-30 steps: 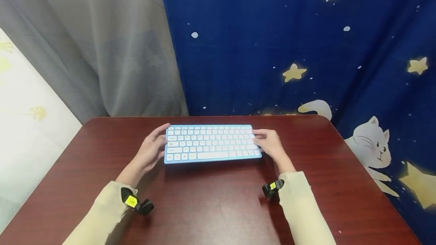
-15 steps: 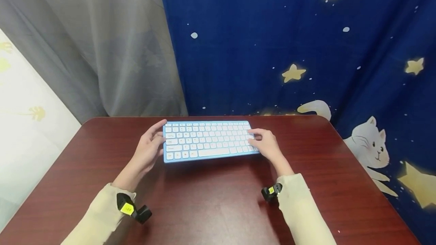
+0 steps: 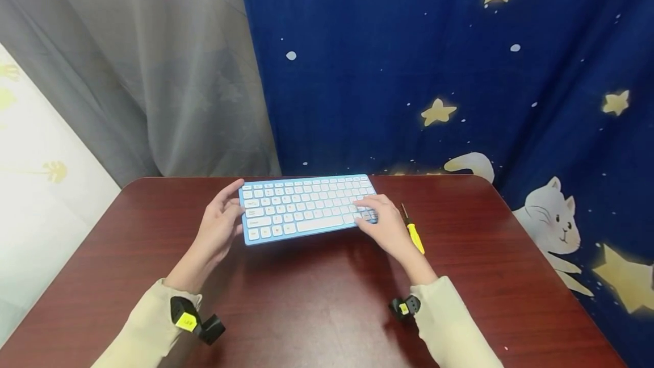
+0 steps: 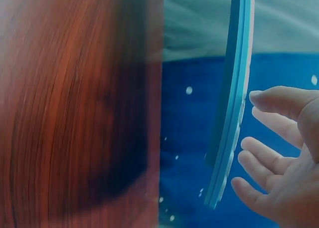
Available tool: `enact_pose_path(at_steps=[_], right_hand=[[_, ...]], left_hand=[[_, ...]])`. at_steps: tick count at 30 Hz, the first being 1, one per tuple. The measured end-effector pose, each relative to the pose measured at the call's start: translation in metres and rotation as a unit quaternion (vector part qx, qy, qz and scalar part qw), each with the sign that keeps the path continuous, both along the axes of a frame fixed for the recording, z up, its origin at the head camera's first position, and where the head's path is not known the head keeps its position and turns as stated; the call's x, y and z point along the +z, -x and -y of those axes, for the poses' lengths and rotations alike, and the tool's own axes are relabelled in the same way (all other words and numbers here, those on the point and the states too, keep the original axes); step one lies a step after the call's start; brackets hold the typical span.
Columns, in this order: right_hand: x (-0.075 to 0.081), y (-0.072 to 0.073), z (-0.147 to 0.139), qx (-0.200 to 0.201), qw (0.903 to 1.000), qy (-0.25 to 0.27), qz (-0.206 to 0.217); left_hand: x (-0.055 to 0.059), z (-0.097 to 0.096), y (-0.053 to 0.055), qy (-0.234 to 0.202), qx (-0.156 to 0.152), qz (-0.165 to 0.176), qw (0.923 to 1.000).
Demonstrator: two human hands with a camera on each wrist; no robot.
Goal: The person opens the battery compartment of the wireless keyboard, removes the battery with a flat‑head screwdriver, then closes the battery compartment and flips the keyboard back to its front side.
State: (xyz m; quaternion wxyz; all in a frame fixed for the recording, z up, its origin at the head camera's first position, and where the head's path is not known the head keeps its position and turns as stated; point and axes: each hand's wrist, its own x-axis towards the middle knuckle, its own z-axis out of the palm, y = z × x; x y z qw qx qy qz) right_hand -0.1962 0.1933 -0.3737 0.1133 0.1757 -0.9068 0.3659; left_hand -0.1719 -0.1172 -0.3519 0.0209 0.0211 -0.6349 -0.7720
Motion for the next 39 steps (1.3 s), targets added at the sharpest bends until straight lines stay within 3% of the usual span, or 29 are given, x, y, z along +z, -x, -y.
enact_pose_path(at_steps=[15,21,30,39], right_hand=[[0.017,-0.031,0.037,0.097,0.9920,-0.023,-0.078],[0.020,-0.036,0.047,0.103,0.9841,-0.055,-0.134],[0.012,-0.031,0.049,0.070,0.9578,-0.071,-0.269],[0.003,-0.027,0.050,0.026,0.9200,-0.062,-0.386]], left_hand=[[0.012,-0.007,-0.009,-0.034,0.010,0.011,0.9993],[0.018,-0.013,-0.013,-0.033,0.006,0.011,0.9994],[0.027,-0.024,-0.020,-0.066,0.022,0.027,0.9972],[0.038,-0.033,-0.020,-0.080,0.029,0.015,0.9962]])
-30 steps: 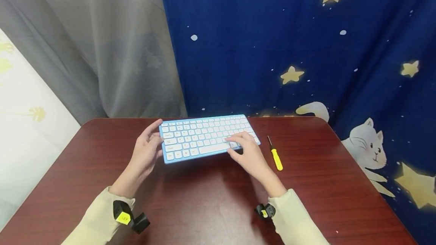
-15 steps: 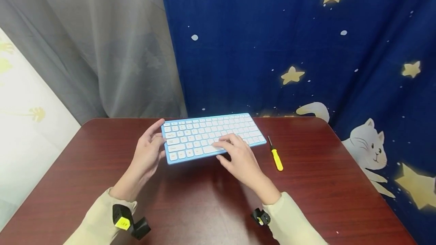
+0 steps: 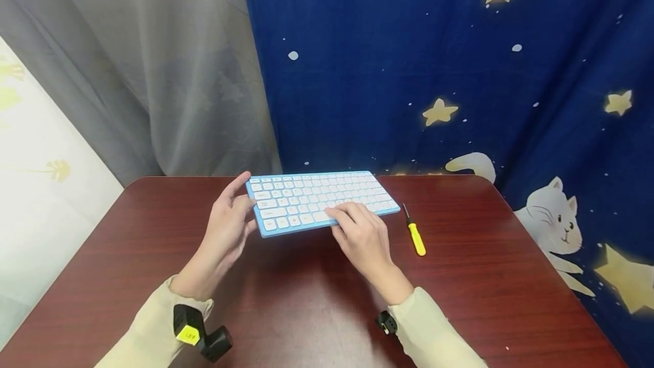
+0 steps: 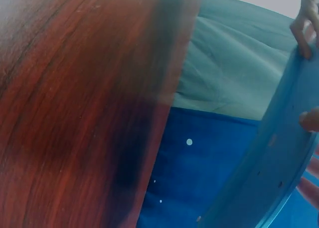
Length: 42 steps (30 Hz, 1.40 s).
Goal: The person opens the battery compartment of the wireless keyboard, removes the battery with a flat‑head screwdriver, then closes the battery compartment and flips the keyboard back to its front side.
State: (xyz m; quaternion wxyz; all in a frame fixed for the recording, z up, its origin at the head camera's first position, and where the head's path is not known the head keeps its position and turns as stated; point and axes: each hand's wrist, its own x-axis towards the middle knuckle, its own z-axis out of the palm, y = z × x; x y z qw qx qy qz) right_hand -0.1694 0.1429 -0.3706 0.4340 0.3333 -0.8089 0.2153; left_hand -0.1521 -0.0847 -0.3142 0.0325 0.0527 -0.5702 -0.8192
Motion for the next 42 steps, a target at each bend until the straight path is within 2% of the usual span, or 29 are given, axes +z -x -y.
enact_pose_path(at_steps=[3,12,18,24,29,37,42], right_hand=[[0.000,0.001,0.001,-0.005,0.9998,0.003,-0.018],[0.003,0.003,0.003,-0.021,0.9992,0.016,-0.031],[0.004,0.005,0.003,-0.022,0.9961,0.043,-0.073],[0.007,0.010,0.004,-0.027,0.9898,0.074,-0.119],[0.014,0.014,0.003,-0.037,0.9824,0.107,-0.149],[0.020,0.013,-0.001,-0.051,0.9781,0.136,-0.149],[0.019,0.013,-0.002,-0.054,0.9749,0.150,-0.155]], left_hand=[[0.006,-0.001,0.003,0.015,-0.006,-0.008,0.9998],[0.023,-0.008,0.011,0.045,-0.023,-0.043,0.9978],[0.030,-0.017,0.011,0.045,-0.029,-0.053,0.9972],[0.033,-0.023,0.011,0.020,-0.023,-0.068,0.9972],[0.039,-0.029,0.011,-0.018,-0.022,-0.083,0.9962],[0.048,-0.041,0.012,-0.094,-0.029,-0.087,0.9914],[0.051,-0.046,0.014,-0.122,-0.026,-0.083,0.9887]])
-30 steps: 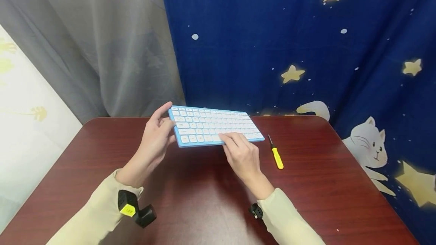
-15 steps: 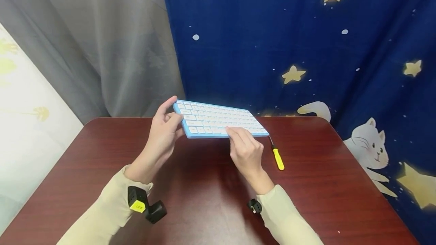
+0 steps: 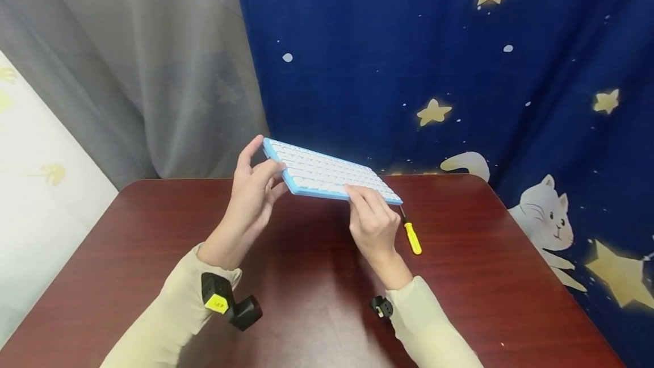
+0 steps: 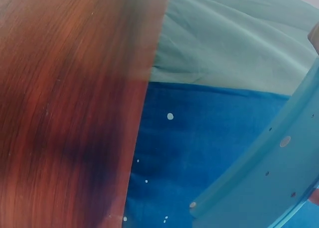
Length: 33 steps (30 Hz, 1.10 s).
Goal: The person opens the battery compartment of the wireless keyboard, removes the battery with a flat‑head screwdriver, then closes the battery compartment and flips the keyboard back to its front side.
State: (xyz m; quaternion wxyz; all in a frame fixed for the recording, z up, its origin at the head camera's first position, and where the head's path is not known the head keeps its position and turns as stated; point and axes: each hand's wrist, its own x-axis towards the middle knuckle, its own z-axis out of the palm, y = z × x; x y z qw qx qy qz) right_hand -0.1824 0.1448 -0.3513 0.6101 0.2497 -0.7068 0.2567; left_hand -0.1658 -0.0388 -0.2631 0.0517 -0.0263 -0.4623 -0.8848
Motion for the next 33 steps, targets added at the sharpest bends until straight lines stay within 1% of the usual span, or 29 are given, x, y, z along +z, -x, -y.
enact_pose_path(at_steps=[5,8,15,18,21,26,29,33], right_hand=[[0.001,-0.001,0.001,0.005,0.9997,0.022,0.000],[0.002,-0.002,0.002,0.013,0.9993,0.033,0.009],[0.005,-0.004,0.005,0.042,0.9969,0.056,0.036],[0.006,-0.005,0.006,0.062,0.9946,0.067,0.050],[0.005,-0.006,0.007,0.075,0.9924,0.075,0.062],[0.004,-0.008,0.008,0.076,0.9908,0.081,0.078],[0.005,-0.009,0.009,0.084,0.9866,0.097,0.101],[0.009,-0.012,0.010,0.115,0.9751,0.134,0.134]], left_hand=[[0.003,-0.002,0.000,-0.014,-0.007,-0.001,0.9999],[0.005,-0.003,0.000,-0.022,-0.009,-0.010,0.9997],[0.009,-0.007,0.001,-0.039,0.001,-0.034,0.9987],[0.011,-0.008,0.002,-0.035,0.001,-0.041,0.9986],[0.011,-0.008,0.004,-0.026,-0.001,-0.038,0.9989],[0.010,-0.006,0.007,-0.015,-0.001,-0.025,0.9996],[0.010,-0.005,0.010,-0.018,0.000,-0.033,0.9993],[0.009,-0.003,0.015,-0.018,0.001,-0.074,0.9971]])
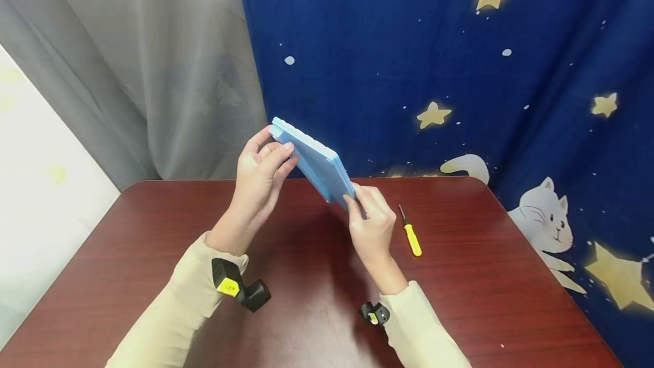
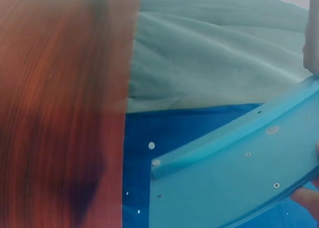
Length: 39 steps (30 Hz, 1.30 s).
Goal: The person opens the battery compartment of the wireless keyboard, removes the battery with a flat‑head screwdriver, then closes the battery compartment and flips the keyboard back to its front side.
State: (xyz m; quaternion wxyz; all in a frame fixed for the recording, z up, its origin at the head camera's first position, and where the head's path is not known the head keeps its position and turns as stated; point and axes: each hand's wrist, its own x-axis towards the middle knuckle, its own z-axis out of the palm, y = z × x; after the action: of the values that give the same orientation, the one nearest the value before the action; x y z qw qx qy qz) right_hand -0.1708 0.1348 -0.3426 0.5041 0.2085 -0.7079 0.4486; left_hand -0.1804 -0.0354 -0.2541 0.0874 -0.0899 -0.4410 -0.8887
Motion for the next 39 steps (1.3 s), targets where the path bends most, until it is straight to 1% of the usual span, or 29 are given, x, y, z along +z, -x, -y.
enact_pose_path(at_steps=[2,4,7,10,13,17,20,25,27,28,32,36,39], right_hand=[[0.002,-0.001,0.001,0.013,0.9998,0.013,0.010],[0.004,-0.002,0.002,0.020,0.9994,0.022,0.018],[0.006,-0.004,0.002,0.028,0.9985,0.036,0.032],[0.007,-0.005,0.002,0.031,0.9967,0.054,0.052],[0.010,-0.008,0.004,0.029,0.9948,0.066,0.073],[0.018,-0.015,0.008,0.027,0.9924,0.074,0.095],[0.026,-0.022,0.012,0.030,0.9904,0.082,0.107],[0.021,-0.019,0.009,0.035,0.9864,0.100,0.125],[0.021,-0.019,0.009,0.039,0.9844,0.109,0.133],[0.024,-0.021,0.010,0.041,0.9835,0.114,0.135],[0.035,-0.028,0.014,0.050,0.9811,0.127,0.138],[0.038,-0.029,0.015,0.059,0.9783,0.139,0.141],[0.039,-0.028,0.014,0.071,0.9743,0.154,0.148]], left_hand=[[0.000,0.001,0.003,0.003,0.003,-0.022,0.9997],[-0.001,0.002,0.005,0.009,0.007,-0.036,0.9993],[-0.001,0.003,0.008,0.029,0.010,-0.038,0.9988],[-0.004,0.004,0.010,0.068,0.011,-0.025,0.9973],[-0.009,0.005,0.011,0.112,0.016,-0.009,0.9936],[-0.018,0.005,0.013,0.150,0.018,0.004,0.9886],[-0.023,0.006,0.015,0.170,0.017,0.008,0.9852],[-0.034,0.006,0.017,0.201,0.021,0.017,0.9793],[-0.039,0.006,0.018,0.213,0.023,0.022,0.9766],[-0.041,0.006,0.018,0.219,0.024,0.025,0.9751],[-0.050,0.007,0.019,0.243,0.029,0.041,0.9688],[-0.059,0.008,0.021,0.262,0.037,0.061,0.9624],[-0.067,0.008,0.022,0.277,0.041,0.078,0.9568]])
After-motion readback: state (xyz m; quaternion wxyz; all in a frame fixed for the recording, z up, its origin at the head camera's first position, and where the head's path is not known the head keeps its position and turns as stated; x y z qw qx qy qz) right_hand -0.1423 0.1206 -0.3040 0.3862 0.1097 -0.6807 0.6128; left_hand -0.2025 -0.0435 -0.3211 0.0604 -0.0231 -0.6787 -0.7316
